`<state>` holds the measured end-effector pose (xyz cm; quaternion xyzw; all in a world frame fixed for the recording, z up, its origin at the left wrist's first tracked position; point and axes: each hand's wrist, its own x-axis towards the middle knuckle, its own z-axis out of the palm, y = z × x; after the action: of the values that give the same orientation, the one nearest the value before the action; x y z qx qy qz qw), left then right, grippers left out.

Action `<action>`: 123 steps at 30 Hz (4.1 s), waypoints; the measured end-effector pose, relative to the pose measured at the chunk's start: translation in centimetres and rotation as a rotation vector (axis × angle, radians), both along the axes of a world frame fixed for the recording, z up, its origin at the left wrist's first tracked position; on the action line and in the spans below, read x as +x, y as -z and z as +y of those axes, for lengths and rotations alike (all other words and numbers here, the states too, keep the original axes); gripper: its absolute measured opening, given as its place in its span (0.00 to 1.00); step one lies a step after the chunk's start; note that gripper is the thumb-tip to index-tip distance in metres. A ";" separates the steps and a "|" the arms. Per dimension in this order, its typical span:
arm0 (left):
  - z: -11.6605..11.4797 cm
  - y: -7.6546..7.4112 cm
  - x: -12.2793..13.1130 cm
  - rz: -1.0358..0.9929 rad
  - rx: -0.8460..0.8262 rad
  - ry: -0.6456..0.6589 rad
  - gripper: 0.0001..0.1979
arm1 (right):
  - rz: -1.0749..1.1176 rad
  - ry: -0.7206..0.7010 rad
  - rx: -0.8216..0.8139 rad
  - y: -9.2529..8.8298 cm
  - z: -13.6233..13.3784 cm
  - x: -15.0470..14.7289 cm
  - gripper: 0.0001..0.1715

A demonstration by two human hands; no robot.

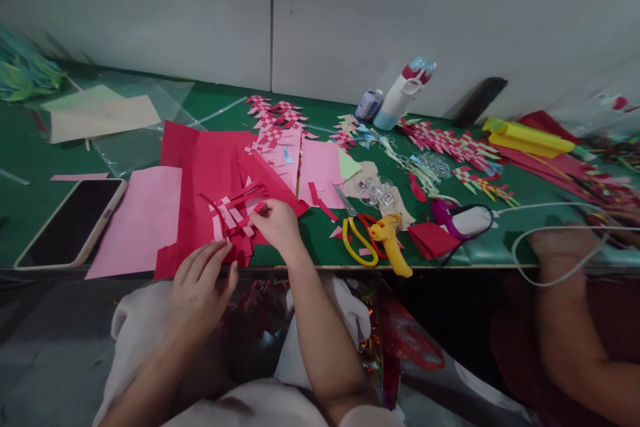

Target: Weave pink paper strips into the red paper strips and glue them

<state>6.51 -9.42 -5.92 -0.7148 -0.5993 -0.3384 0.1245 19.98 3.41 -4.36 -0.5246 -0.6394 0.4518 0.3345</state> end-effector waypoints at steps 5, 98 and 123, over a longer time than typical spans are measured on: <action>0.1 0.4 0.0 0.029 -0.049 0.047 0.14 | 0.010 -0.003 0.023 0.3 0.1 -0.2 0.06; 3.3 0.5 0.7 0.227 -0.111 -0.052 0.18 | -0.354 -0.096 0.246 -0.8 -1.1 0.0 0.16; 3.2 0.4 0.7 0.162 -0.146 -0.033 0.18 | -0.517 -0.144 0.313 -1.6 -1.5 -0.2 0.11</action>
<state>7.26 -6.17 -6.28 -0.7369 -0.6221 -0.2326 0.1256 19.77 1.87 -2.74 -0.5176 -0.8005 0.2219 0.2049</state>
